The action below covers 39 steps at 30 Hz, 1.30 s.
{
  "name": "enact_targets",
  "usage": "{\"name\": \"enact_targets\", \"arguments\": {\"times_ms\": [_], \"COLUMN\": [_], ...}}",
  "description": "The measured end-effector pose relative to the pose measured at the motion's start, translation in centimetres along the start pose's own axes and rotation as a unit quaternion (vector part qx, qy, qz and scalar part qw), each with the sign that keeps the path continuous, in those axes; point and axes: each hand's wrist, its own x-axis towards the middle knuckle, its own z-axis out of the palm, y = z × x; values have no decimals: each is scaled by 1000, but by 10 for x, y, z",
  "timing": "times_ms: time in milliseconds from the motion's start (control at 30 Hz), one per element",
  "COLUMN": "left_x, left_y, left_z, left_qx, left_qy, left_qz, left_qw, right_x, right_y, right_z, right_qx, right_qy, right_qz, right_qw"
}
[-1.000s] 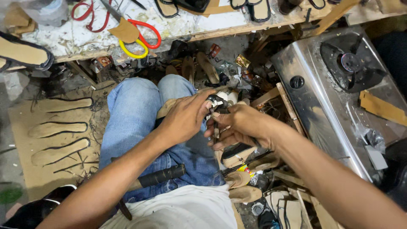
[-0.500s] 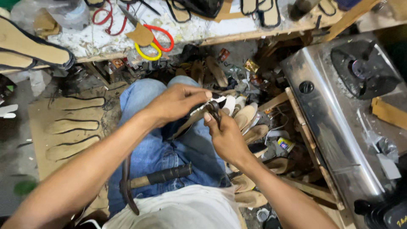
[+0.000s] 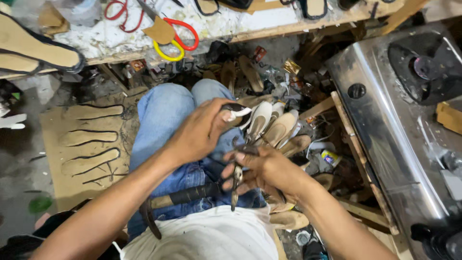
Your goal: The person sits on the floor and assembles a shoe by fitting a wooden insole into a black shoe upper. They use a hammer to tap the insole into place, then use pliers to trim and adjust the upper edges around the insole.
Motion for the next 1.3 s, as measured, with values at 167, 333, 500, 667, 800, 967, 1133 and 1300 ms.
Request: {"name": "enact_targets", "arguments": {"times_ms": [167,333,500,667,800,967,1133,1300], "left_x": [4,0,-1,0,6,9,1,-46], "left_y": [3,13,11,8,1,-5,19,55], "left_z": [1,15,20,22,19,-8,-67,-114], "left_qx": [-13,53,31,48,28,-32,-19,-42], "left_qy": [-33,-42,-49,-48,-60,43,229,308], "left_qz": [-23,-10,14,15,-25,-22,-65,-38], "left_qw": [999,998,998,998,998,998,971,950], "right_x": [3,-2,-11,-11,-10,8,64,114], "right_y": [-6,-27,-39,-39,-19,6,-1,-12], "right_z": [-5,-14,-11,-14,-18,-4,50,113], "right_qx": [-1,-1,-125,-115,-184,-277,-120,-53], "right_qy": [19,49,74,93,146,279,201,100], "right_qz": [-1,35,52,49,25,-267,-368,-419], "right_qw": [1000,998,988,988,972,880,900,901]}}
